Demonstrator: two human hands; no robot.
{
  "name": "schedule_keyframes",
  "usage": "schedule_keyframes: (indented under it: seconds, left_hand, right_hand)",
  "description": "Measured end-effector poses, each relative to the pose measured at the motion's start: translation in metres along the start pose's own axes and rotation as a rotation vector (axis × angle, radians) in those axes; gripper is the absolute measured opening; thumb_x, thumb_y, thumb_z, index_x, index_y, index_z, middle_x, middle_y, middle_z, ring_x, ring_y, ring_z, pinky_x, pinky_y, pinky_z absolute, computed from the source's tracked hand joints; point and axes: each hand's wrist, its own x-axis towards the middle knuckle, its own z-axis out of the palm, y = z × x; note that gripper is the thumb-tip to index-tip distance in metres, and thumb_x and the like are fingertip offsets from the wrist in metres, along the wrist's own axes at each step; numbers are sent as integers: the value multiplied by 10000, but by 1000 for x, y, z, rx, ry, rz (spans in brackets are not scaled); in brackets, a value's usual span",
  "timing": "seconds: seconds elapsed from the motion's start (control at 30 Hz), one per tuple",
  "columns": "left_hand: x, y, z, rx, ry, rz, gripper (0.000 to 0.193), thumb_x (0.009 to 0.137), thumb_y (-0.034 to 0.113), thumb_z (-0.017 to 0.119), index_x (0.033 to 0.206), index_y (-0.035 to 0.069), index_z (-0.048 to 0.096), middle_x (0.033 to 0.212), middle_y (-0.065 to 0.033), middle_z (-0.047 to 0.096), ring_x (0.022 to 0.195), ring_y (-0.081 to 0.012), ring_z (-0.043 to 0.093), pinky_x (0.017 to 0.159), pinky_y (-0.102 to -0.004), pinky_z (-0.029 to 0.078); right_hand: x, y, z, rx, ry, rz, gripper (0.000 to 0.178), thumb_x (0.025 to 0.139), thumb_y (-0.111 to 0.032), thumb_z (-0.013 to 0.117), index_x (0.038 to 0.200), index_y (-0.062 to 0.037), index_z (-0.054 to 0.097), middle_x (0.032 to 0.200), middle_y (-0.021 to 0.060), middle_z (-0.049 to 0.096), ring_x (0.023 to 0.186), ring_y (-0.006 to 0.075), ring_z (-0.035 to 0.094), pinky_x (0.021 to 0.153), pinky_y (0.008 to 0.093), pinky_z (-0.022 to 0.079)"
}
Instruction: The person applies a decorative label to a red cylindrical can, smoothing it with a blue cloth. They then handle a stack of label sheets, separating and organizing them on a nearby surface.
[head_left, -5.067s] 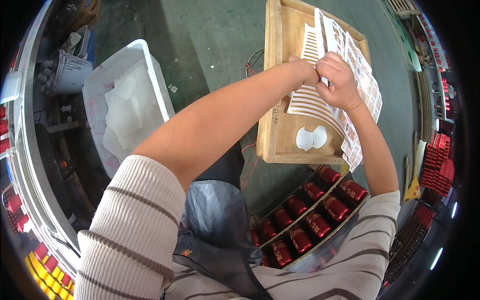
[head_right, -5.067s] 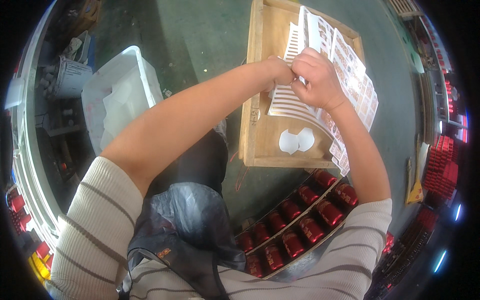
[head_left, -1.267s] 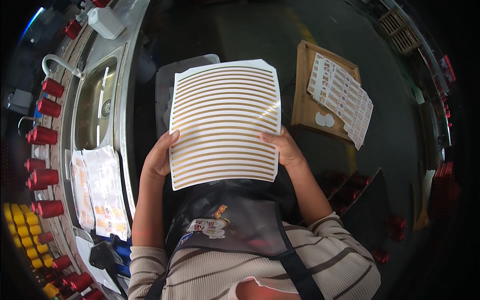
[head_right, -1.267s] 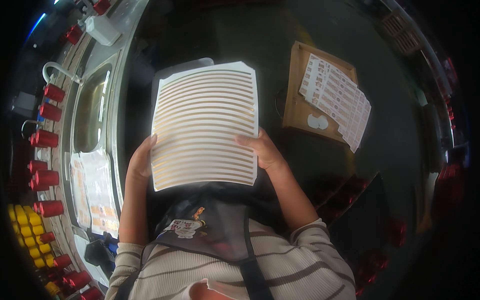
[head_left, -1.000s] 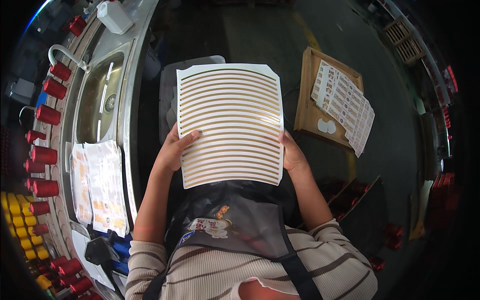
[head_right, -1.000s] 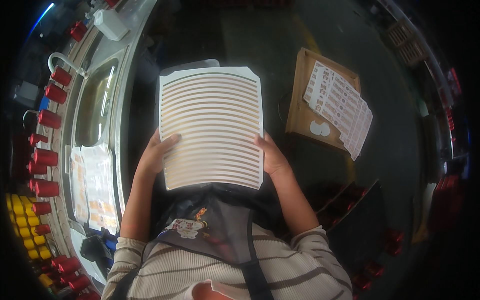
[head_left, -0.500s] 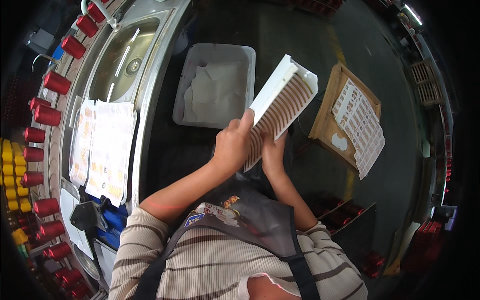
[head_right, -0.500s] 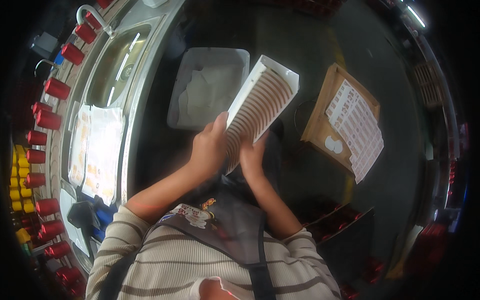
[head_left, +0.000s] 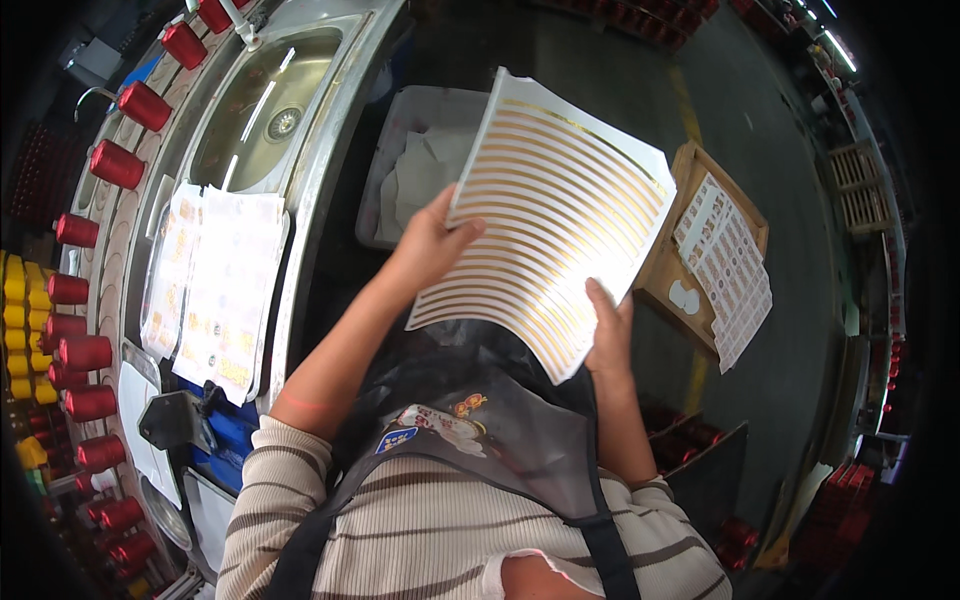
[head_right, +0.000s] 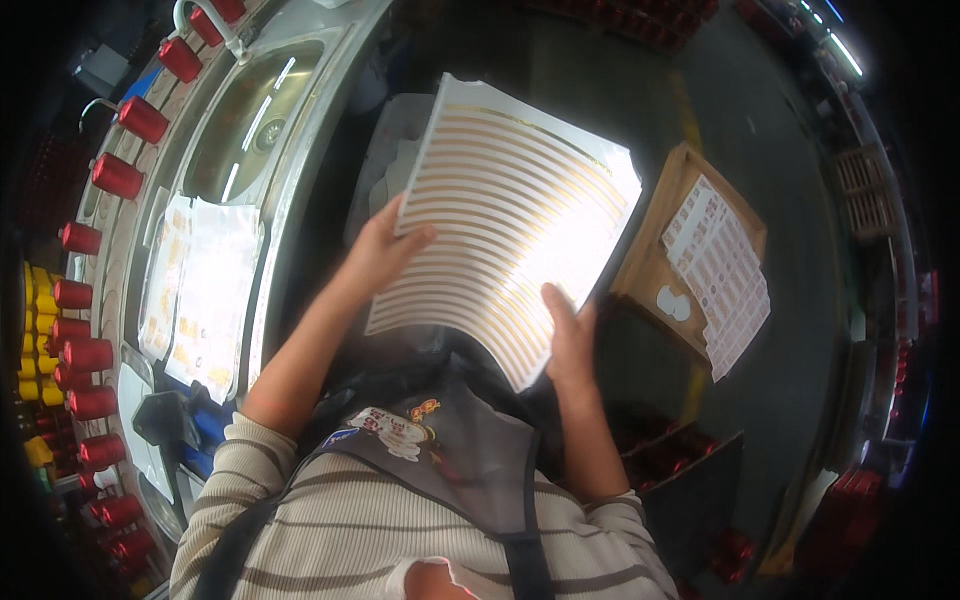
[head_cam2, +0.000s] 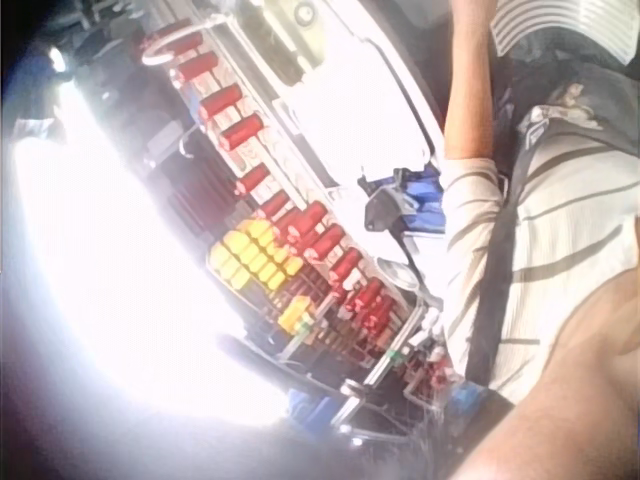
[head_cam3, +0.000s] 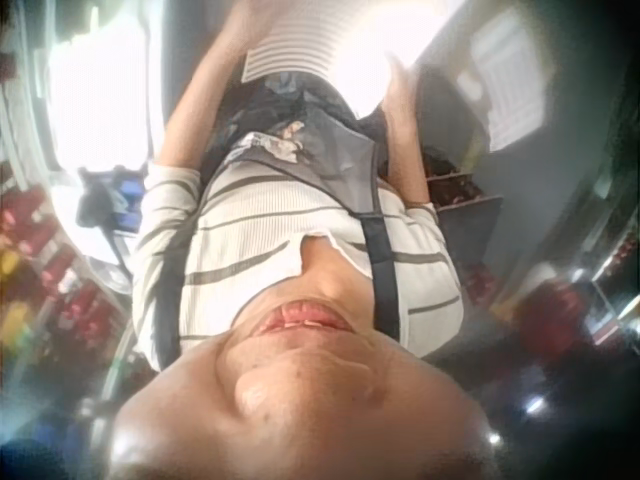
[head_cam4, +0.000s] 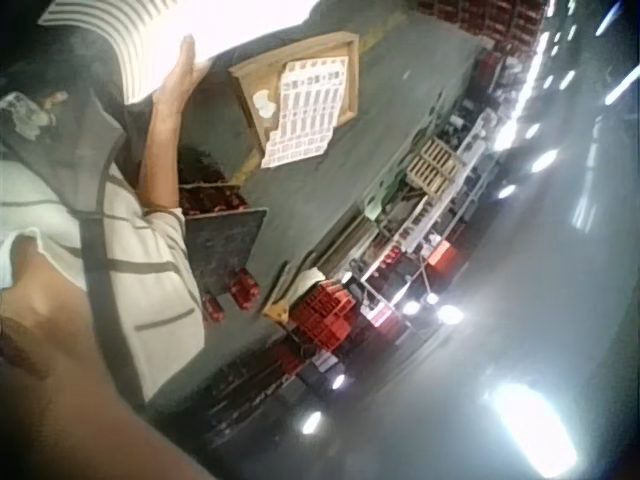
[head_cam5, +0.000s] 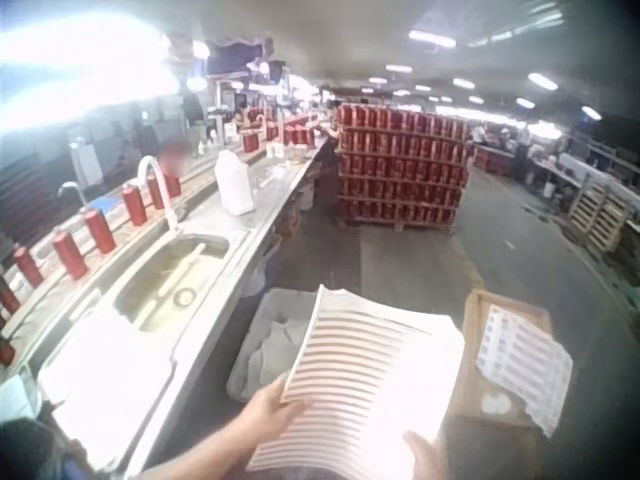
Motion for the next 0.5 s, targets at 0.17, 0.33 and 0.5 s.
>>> schedule_keyframes:
  seconds: [0.17, 0.33, 0.5]
  left_hand:
    - [-5, 13, -30, -580, -175, -355, 485, 908, 84, 647, 1339, -35, 460, 1171, -178, 649, 1000, -220, 683, 870, -317, 559]
    - [-22, -46, -12, -1374, -392, -419, 475, 950, 71, 579, 1384, -30, 414, 1307, -213, 564, 1112, -263, 643, 917, -382, 565]
    - [-19, -43, -35, -816, -172, -476, 486, 919, 116, 649, 1346, -17, 458, 1203, -182, 635, 1042, -223, 666, 852, -323, 571]
  right_hand:
    - [-2, -14, -20, 343, -247, 156, 537, 906, -201, 690, 1341, 22, 469, 1241, 152, 611, 1097, 248, 634, 899, 374, 560]
    - [0, 32, -26, 607, -435, 436, 777, 840, -466, 721, 1385, 8, 436, 1298, 169, 586, 1161, 275, 597, 968, 425, 522]
    - [3, 5, -25, 394, -339, 382, 601, 895, -281, 709, 1363, -2, 456, 1276, 161, 592, 1123, 239, 613, 954, 393, 519]
